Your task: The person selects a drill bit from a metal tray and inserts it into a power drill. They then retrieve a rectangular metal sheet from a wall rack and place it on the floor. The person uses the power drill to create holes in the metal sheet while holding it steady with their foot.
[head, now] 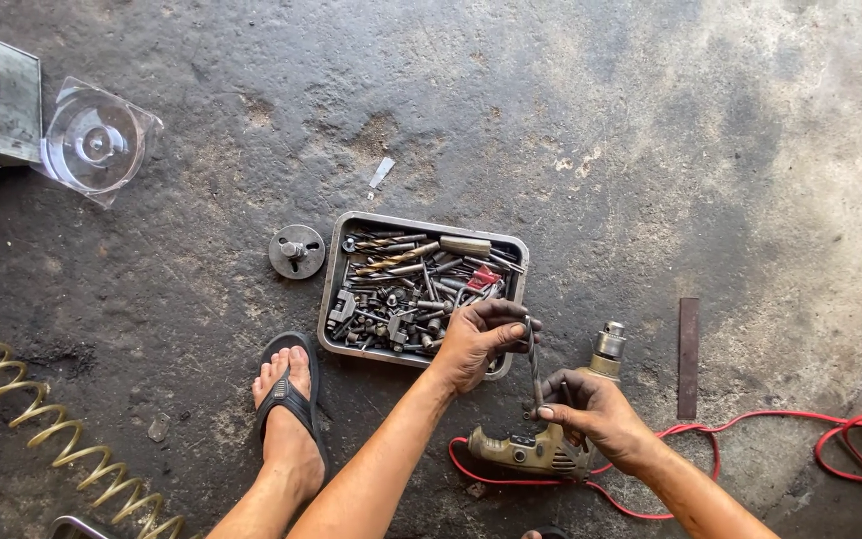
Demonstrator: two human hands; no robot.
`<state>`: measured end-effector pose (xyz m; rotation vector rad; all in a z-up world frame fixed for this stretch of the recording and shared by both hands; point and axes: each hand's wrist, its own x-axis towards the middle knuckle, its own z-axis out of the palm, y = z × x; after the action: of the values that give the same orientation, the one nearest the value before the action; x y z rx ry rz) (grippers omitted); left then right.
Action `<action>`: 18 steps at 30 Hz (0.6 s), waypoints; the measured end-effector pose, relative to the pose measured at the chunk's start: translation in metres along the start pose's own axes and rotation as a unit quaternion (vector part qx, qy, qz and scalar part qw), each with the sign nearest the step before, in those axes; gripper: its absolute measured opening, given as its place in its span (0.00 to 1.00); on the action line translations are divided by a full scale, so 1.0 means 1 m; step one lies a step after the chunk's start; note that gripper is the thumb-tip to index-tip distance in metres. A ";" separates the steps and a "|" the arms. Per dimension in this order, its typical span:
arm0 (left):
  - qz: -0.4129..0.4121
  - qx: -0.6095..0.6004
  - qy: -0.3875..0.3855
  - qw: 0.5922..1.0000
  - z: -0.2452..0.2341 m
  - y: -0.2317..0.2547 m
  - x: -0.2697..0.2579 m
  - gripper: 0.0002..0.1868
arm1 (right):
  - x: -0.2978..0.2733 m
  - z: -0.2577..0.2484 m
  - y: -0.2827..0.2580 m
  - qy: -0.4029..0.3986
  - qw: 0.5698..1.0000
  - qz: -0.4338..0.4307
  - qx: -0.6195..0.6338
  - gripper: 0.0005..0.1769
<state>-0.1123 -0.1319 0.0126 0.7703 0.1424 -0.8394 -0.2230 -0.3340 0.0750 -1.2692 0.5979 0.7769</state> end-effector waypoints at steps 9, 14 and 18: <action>-0.003 0.050 0.018 0.999 0.000 0.004 0.000 0.11 | 0.004 -0.003 0.005 0.015 0.999 0.008 -0.036 0.15; 0.092 0.319 0.105 0.938 -0.007 0.031 0.003 0.09 | 0.010 -0.009 0.015 0.022 0.998 0.006 -0.054 0.16; 0.272 0.640 0.316 0.646 -0.078 0.050 0.011 0.11 | 0.012 -0.010 0.019 0.040 0.999 0.021 -0.031 0.18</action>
<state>-0.0557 -0.0659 -0.0204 2.3220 -0.1128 0.1120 -0.2301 -0.3400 0.0521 -1.3538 0.6702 0.7883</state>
